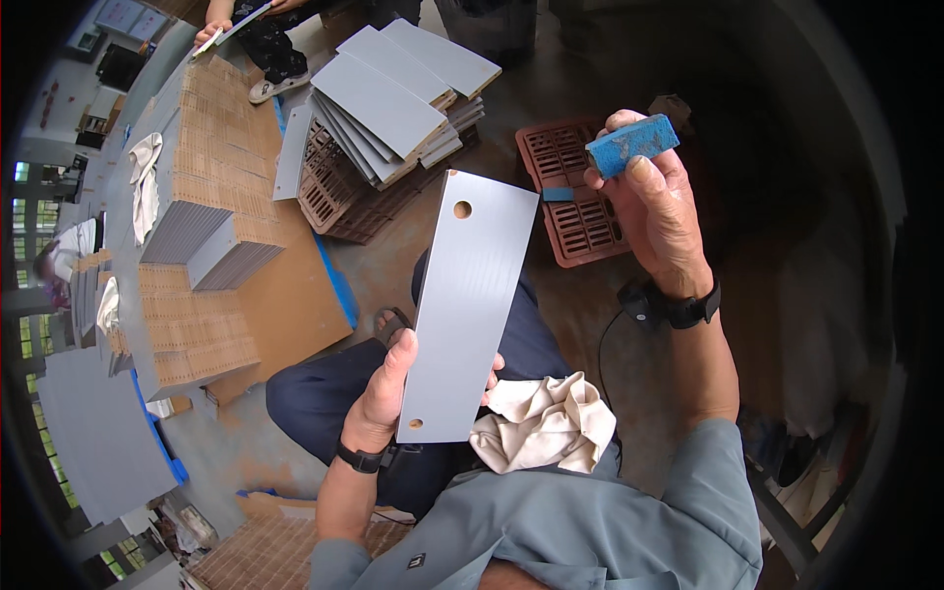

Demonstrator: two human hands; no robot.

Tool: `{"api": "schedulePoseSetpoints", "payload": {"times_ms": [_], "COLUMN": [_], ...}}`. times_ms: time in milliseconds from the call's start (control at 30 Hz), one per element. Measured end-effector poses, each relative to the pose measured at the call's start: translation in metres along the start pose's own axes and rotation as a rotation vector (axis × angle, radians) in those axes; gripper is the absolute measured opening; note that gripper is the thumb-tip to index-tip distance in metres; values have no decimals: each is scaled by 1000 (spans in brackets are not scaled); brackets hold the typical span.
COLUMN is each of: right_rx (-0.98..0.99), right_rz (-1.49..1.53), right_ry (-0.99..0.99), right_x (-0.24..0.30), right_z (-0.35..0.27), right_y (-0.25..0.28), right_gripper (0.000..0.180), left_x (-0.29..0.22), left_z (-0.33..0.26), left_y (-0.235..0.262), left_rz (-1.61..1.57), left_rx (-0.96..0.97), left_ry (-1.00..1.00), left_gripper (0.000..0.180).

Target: The recorder inspects wooden furniture panels, wipes them with a cloth, and sands the edges with a sanding block.

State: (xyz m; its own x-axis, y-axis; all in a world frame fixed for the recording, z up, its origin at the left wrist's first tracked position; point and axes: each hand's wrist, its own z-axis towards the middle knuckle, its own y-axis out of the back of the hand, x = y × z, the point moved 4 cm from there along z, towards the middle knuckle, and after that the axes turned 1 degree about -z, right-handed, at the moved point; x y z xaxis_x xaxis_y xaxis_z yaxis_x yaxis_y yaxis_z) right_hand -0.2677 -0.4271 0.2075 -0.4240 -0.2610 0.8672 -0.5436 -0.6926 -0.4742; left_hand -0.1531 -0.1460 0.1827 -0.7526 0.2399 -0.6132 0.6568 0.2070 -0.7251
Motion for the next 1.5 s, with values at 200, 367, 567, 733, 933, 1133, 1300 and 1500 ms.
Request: {"api": "schedulePoseSetpoints", "payload": {"times_ms": [200, 367, 567, 733, 933, 1133, 1300, 1500], "right_rx": [199, 287, 310, 338, 306, 241, 303, 258], "right_rz": [-358, -471, -502, -535, -563, -498, -600, -512], "right_ry": [39, 162, 173, 192, 92, 200, 256, 137], "right_x": [14, -2, -14, -23, -35, -28, -28, -23], "right_z": [27, 37, 43, 45, 47, 46, 46, 47], "right_y": [-41, -47, -33, -30, -18, -13, -15, -9], "right_gripper": [49, 51, 47, 45, 44, 40, 41, 46], "left_x": [0, -2, -8, -8, -8, -9, -9, -9], "left_z": [-1, -1, 6, 10, 14, 16, 17, 16], "left_y": [0, 5, 3, 8, 5, 6, 2, 5], "left_rz": [11, -30, -132, -131, -163, -136, -170, -135], "left_rx": [50, 96, 85, 135, 167, 180, 150, 164], "left_ry": [54, 127, 192, 218, 232, 230, 242, 257], "left_gripper": [83, 82, 81, 81, 82, 81, 82, 83]}}
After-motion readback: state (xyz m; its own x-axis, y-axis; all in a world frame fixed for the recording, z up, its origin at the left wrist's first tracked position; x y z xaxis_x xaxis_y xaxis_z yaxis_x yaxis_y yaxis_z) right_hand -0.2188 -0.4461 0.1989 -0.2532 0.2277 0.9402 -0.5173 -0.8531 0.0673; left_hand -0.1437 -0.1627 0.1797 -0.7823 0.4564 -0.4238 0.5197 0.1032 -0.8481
